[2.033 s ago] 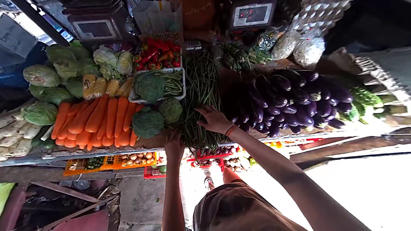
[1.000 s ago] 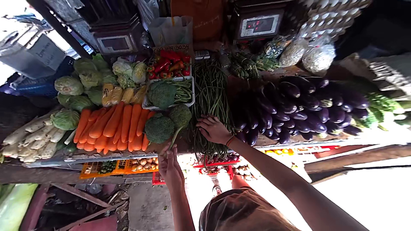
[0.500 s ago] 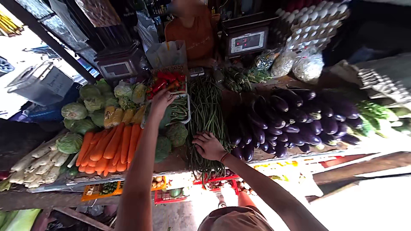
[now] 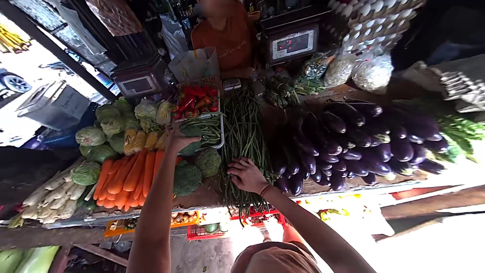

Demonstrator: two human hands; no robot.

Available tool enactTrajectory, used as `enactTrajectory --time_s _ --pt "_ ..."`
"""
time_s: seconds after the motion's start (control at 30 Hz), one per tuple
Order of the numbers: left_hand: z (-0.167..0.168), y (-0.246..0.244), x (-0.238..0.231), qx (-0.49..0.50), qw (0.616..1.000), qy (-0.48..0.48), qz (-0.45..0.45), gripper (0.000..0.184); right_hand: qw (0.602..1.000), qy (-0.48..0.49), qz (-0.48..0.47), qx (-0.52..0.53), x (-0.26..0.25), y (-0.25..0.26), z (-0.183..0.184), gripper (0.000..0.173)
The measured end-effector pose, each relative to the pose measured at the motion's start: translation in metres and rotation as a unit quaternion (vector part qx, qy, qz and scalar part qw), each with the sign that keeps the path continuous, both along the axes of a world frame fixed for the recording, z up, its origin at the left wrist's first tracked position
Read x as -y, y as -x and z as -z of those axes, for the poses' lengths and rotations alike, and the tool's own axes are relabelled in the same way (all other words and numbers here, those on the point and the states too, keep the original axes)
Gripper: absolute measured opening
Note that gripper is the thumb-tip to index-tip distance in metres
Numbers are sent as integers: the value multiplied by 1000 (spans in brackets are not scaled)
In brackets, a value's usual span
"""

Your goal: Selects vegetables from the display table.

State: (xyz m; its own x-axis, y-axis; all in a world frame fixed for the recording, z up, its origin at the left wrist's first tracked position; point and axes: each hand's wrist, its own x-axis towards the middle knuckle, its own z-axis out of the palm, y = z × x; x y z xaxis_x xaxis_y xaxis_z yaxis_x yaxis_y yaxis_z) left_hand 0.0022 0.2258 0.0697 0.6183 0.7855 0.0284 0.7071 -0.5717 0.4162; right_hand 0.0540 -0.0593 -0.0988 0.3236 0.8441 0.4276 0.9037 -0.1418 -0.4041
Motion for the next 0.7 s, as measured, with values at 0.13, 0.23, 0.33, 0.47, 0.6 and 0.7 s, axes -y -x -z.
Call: enactTrajectory --time_s 0.13,0.23,0.33,0.47,0.6,0.7 --pt "4 15 -4 114 993 -5 -8 94 1000 -6 5 14 2 -2 4 35" --pt "-18 48 6 207 978 3 -19 85 1000 10 -6 -1 3 -2 -3 33" --pt "-42 92 20 303 951 64 -6 78 983 172 -14 -57 1 2 -67 30" --pt "-51 121 47 511 810 286 -16 58 980 102 42 -165 -42 3 -112 46" --pt "-27 102 76 643 624 441 -54 62 938 66 86 -330 -103 -16 -86 92" --pt "-2 82 71 661 581 470 -71 68 939 116 62 -317 -112 -11 -72 114"
